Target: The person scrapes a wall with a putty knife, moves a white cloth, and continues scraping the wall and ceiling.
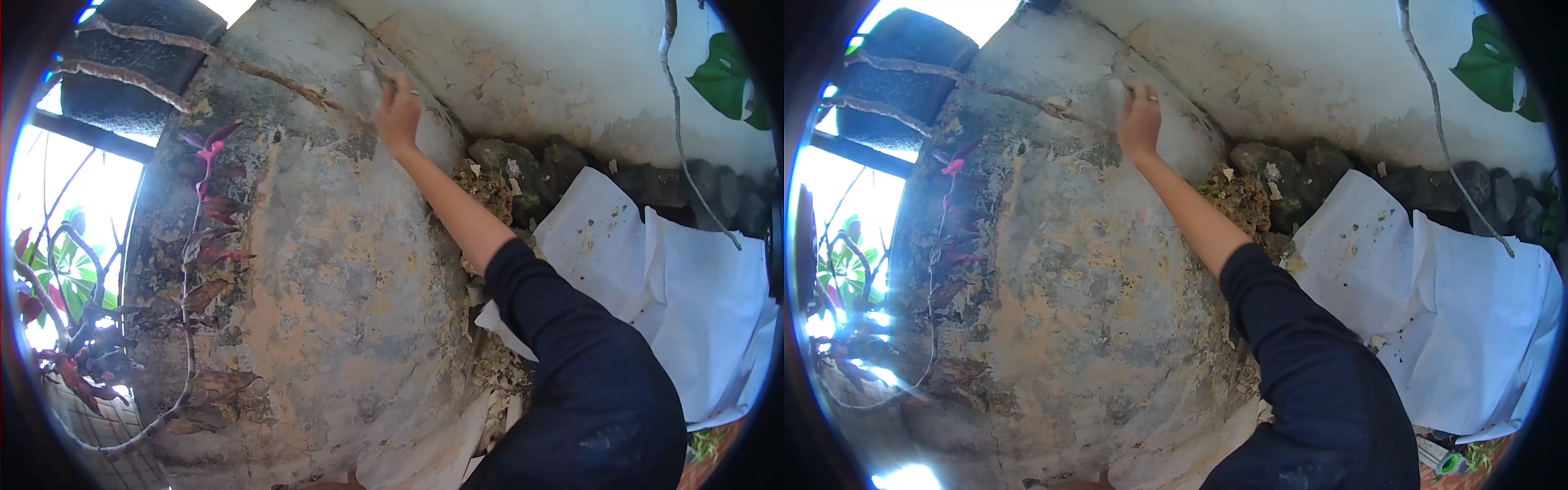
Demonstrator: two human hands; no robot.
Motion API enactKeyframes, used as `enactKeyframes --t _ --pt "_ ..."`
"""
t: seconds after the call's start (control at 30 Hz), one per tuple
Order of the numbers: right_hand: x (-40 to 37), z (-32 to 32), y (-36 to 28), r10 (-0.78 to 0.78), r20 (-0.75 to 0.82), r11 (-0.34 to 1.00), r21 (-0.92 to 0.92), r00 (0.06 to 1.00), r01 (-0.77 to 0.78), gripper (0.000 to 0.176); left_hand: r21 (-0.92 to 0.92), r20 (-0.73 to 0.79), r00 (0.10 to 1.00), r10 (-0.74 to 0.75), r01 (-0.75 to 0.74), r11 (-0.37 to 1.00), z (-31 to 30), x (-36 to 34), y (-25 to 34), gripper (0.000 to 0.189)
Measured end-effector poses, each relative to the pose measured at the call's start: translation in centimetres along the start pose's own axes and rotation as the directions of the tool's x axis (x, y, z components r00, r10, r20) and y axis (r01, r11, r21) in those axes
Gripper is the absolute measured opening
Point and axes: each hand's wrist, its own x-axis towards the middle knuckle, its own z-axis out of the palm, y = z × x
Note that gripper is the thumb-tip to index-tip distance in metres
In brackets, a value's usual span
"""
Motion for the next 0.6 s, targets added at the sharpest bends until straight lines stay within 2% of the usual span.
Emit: enactKeyframes --t 0.03,0.1,0.13,0.2,0.23,0.3,0.33,0.4,0.43,0.5,0.53,0.57,0.6 --pt "-0.6 -0.8 -0.6 -0.002 0.005 1.000 0.005 1.000 0.002 0.030 0.000 0.007 1.000 -0.002 0.002 1.000 0.3 -0.1 0.2 0.144" --pt "-2.4 -2.6 -1.7 -0.079 0.220 0.994 0.089 0.972 0.060 0.041 0.101 -0.069 0.998 0.006 0.001 0.995 1.1 -0.1 0.5 0.144" --pt "-3.3 -2.8 -1.5 -0.076 0.219 0.995 0.085 0.973 0.058 0.041 0.103 -0.073 0.997 0.009 -0.001 0.995 1.1 -0.1 0.4 0.144" --pt "-4.7 -2.3 -0.7 -0.289 0.261 0.957 0.106 0.921 0.270 0.037 -0.021 0.023 1.000 -0.005 0.005 1.000 0.7 -0.1 0.3 0.144" --pt "-4.7 -1.6 -0.1 -0.291 0.259 0.956 0.108 0.921 0.272 0.037 -0.023 0.024 1.000 -0.007 0.007 1.000 0.5 -0.1 0.4 0.144" --pt "-3.6 0.4 1.6 -0.138 0.256 0.981 -0.099 0.957 0.168 0.038 0.091 0.017 0.999 -0.027 0.026 0.995 0.3 -0.2 0.5 0.146" --pt "-2.2 1.4 2.3 -0.137 0.255 0.982 -0.095 0.957 0.166 0.038 0.093 0.018 0.999 -0.032 0.030 0.995 -0.1 -0.1 0.5 0.146" --pt "0.1 2.7 3.6 0.060 0.251 0.968 -0.253 0.966 0.006 0.043 0.150 -0.014 0.999 -0.045 0.047 0.988 -0.7 0.0 0.1 0.148" --pt "0.4 2.3 3.3 0.059 0.252 0.968 -0.250 0.966 0.006 0.043 0.150 -0.012 0.999 -0.048 0.049 0.987 -0.3 0.1 -0.1 0.148" --pt "1.6 1.6 2.6 0.094 0.386 0.944 -0.327 0.918 0.041 0.047 0.144 -0.094 0.995 -0.037 0.051 0.988 0.6 -0.1 0.1 0.150" --pt "1.2 0.9 1.5 0.084 0.386 0.945 -0.323 0.919 0.050 0.047 0.135 -0.089 0.995 -0.040 0.052 0.989 0.4 0.0 0.4 0.150" --pt "-0.2 -0.2 0.2 -0.155 0.357 0.972 -0.111 0.921 0.207 0.048 0.161 -0.053 0.997 -0.054 0.061 0.985 0.3 0.0 0.4 0.150" --pt "-0.9 -0.8 -0.5 -0.375 0.278 0.927 0.094 0.884 0.364 0.050 0.189 -0.018 0.998 -0.067 0.069 0.979 0.3 -0.1 0.5 0.149"
